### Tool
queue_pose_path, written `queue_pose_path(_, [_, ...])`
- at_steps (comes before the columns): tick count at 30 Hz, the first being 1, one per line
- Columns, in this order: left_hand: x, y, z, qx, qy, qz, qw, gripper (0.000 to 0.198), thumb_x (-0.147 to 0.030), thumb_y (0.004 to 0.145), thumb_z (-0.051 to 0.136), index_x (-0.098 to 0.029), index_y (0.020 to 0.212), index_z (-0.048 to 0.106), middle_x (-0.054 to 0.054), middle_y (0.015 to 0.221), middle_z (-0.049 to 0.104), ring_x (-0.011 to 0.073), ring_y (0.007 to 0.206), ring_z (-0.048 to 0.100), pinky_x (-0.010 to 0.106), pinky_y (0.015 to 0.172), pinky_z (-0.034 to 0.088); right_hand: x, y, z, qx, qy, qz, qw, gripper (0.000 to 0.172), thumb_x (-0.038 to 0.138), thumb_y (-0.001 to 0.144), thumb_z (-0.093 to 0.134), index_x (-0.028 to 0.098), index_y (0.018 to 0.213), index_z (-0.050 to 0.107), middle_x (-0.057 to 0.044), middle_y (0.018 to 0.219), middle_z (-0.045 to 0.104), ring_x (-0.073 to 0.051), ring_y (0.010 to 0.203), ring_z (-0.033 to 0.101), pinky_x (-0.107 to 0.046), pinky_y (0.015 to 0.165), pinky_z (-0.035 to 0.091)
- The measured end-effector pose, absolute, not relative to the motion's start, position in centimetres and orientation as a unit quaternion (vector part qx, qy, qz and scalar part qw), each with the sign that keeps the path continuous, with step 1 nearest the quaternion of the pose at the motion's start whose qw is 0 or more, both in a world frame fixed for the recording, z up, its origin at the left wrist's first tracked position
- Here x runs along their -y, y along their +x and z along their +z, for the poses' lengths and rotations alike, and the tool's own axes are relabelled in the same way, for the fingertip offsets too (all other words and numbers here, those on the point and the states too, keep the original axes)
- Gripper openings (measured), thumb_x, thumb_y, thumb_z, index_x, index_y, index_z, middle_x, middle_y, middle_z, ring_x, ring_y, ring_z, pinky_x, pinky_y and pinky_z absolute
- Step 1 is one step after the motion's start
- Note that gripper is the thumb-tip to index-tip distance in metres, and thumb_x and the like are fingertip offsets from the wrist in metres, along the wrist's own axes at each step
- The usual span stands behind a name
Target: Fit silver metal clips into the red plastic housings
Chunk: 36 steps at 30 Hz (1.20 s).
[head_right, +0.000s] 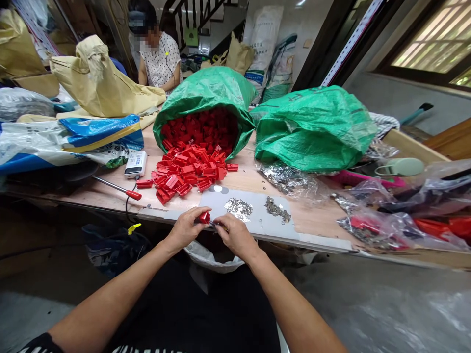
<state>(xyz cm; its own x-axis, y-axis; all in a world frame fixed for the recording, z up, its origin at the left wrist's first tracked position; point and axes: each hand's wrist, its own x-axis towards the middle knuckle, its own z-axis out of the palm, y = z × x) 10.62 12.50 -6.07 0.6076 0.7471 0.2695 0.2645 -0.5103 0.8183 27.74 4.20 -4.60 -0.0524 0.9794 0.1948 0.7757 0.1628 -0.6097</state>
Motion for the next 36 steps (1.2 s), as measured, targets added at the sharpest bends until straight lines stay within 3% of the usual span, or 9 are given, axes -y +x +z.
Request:
queue_pose_path(14, [-13.1,10.6,-6.3,-0.294,0.816,0.304,0.395,0.043,-0.010,0.072,0.067,-0.022,0.114,0.063,0.005,0.108,0.068,0.0194,0.101,0.062,0.030,0.092,0.046,-4.4,28.2,-4.5,0.710,-0.616,0.187,0.285,0.017,0.014,0.086,0.054,0.018,0.097,0.067,-0.006,0.091,0.065,-0.016,0.086,0.060,-0.029,0.078,0.046])
queue_pose_path(28, [-12.7,11.0,-6.5,-0.320,0.822,0.306,0.358,0.035,-0.005,0.072,0.061,-0.020,0.104,0.063,0.002,0.098,0.069,0.0154,0.090,0.063,0.027,0.085,0.047,-4.3,25.3,-3.8,0.668,-0.704,0.148,0.190,0.015,0.013,0.088,0.049,0.016,0.094,0.062,-0.007,0.093,0.059,-0.016,0.084,0.057,-0.026,0.076,0.043])
queue_pose_path(32, [-11.7,10.8,-5.9,-0.333,0.810,0.311,0.368,0.031,-0.007,0.073,0.061,-0.021,0.101,0.061,0.000,0.091,0.067,0.0144,0.084,0.061,0.027,0.081,0.047,-3.4,25.5,-4.3,0.672,-0.687,0.161,0.223,0.017,0.016,0.090,0.049,0.018,0.102,0.060,-0.006,0.094,0.057,-0.016,0.088,0.056,-0.027,0.080,0.043])
queue_pose_path(36, [-10.4,9.8,-4.9,-0.353,0.778,0.342,0.391,0.027,-0.009,0.074,0.061,-0.021,0.098,0.059,-0.001,0.088,0.064,0.0136,0.081,0.059,0.027,0.080,0.045,-2.0,25.9,-4.1,0.669,-0.645,0.176,0.324,0.019,0.019,0.093,0.043,0.019,0.107,0.055,-0.007,0.099,0.056,-0.017,0.093,0.054,-0.029,0.083,0.042])
